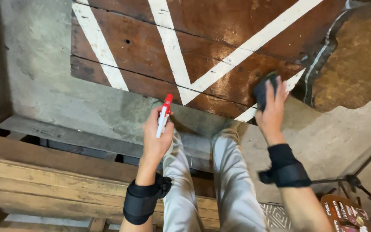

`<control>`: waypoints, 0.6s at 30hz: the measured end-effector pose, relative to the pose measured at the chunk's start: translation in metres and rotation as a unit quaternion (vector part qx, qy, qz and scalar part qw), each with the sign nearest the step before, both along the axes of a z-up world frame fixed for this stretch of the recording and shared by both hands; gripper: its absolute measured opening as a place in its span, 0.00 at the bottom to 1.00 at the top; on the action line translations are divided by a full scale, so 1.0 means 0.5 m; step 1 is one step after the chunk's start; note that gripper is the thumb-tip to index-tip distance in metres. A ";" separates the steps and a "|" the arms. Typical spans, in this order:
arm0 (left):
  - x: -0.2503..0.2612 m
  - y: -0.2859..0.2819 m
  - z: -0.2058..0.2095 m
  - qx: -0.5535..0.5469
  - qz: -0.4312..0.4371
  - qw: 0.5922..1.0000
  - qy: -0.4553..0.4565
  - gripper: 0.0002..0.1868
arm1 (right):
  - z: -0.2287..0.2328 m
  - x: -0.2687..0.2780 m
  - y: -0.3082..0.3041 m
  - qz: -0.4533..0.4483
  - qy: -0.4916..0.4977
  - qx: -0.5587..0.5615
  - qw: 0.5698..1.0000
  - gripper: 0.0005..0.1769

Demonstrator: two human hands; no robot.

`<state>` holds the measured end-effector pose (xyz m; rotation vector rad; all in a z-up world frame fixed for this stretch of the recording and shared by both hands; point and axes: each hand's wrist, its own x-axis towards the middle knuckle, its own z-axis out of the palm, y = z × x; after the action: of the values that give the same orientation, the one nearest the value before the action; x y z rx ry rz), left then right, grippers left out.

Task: The person sprays a cleaning solution from a white bottle with a red nozzle onto wooden furniture and wipes the surfaces with a green cloth. They clean a wooden bench, a table with white geometric patterns, and a wooden crate, moving between items in a room with concrete floors and walls.

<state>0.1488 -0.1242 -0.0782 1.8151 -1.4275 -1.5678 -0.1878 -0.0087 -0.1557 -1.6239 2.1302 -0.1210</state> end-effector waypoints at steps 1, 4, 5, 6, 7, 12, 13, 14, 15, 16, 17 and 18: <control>-0.004 0.002 -0.003 0.000 0.001 1.000 0.002 0.19 | -0.002 0.030 -0.036 0.001 0.002 0.000 1.000 0.47; -0.020 0.008 -0.011 -0.029 -0.010 0.999 0.015 0.19 | -0.011 0.132 -0.119 -0.154 -0.039 -0.088 0.983 0.47; -0.025 0.010 -0.012 -0.040 -0.013 0.999 0.018 0.19 | -0.015 0.174 -0.130 -0.083 -0.063 -0.070 0.992 0.48; -0.031 0.010 -0.013 -0.052 -0.019 0.998 0.023 0.18 | -0.018 0.216 -0.141 -0.015 -0.085 -0.052 0.995 0.50; -0.034 0.018 -0.010 -0.049 -0.022 0.998 0.025 0.18 | -0.002 0.215 -0.122 -0.018 -0.083 -0.050 0.995 0.50; -0.031 0.018 0.007 0.012 -0.019 1.000 0.011 0.18 | -0.002 0.102 0.049 0.116 -0.124 -0.009 0.985 0.51; -0.039 0.014 0.014 0.009 -0.020 1.000 0.014 0.18 | 0.011 0.056 0.075 0.115 -0.121 -0.011 0.986 0.51; -0.046 0.011 0.021 0.024 -0.043 0.999 0.023 0.19 | 0.024 0.010 0.103 0.057 -0.086 0.024 0.994 0.51; -0.053 0.009 0.027 0.039 -0.066 0.997 0.032 0.20 | 0.035 -0.036 0.133 -0.002 -0.050 0.060 0.997 0.53; -0.072 0.013 0.028 0.040 -0.068 0.996 0.032 0.20 | 0.031 -0.051 0.135 -0.004 -0.050 0.061 0.997 0.53; -0.092 0.018 0.028 0.039 -0.125 0.990 0.055 0.20 | 0.026 -0.068 0.139 -0.034 -0.051 0.027 0.998 0.51; -0.114 0.024 0.028 0.039 -0.184 0.979 0.078 0.21 | 0.023 -0.084 0.149 -0.065 -0.050 -0.006 0.997 0.50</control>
<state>0.0920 -0.1121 -0.0643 1.4862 -1.7174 -1.9199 -0.2299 0.0657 -0.1442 -1.4530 2.1616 -0.2516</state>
